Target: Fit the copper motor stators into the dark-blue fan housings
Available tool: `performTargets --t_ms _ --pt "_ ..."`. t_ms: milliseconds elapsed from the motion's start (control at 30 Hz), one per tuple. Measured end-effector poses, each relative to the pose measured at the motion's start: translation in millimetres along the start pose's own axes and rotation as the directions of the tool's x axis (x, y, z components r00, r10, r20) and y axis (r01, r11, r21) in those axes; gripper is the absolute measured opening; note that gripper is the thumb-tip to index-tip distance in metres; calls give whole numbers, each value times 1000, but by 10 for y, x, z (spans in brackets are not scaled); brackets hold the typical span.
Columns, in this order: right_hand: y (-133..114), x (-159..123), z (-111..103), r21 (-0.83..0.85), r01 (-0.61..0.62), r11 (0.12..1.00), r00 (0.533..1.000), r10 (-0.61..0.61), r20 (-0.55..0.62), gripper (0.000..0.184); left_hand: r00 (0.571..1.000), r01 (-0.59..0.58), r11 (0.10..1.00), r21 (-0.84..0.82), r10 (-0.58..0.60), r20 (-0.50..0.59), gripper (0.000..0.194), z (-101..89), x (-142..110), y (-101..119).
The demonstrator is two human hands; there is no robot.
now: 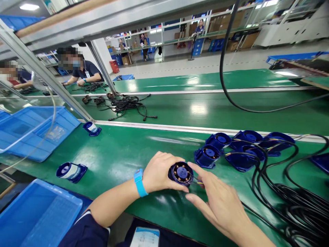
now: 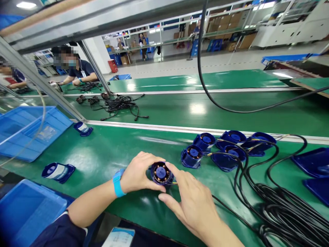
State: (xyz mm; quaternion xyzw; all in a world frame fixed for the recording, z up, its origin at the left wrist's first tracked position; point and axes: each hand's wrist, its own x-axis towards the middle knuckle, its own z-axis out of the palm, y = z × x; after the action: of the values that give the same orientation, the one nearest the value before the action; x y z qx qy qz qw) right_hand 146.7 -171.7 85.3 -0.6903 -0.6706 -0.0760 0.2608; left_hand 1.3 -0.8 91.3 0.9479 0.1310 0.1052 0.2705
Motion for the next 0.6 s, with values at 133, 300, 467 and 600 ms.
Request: performTargets --t_ms 133,300,467,600 --pt "28 -43 67 36 -45 998 997 42 70 62 999 29 999 -19 -28 35 73 54 34 -72" --pt "102 -88 119 0 -87 996 993 87 82 63 998 25 998 -55 -22 53 77 195 210 -173" --pt "688 -809 -284 -255 -260 931 965 255 -55 95 999 42 981 -191 -37 30 88 258 466 -312" --pt "1362 -1827 -756 -524 -465 714 864 495 -91 122 991 9 960 -280 30 133 135 329 688 -552"
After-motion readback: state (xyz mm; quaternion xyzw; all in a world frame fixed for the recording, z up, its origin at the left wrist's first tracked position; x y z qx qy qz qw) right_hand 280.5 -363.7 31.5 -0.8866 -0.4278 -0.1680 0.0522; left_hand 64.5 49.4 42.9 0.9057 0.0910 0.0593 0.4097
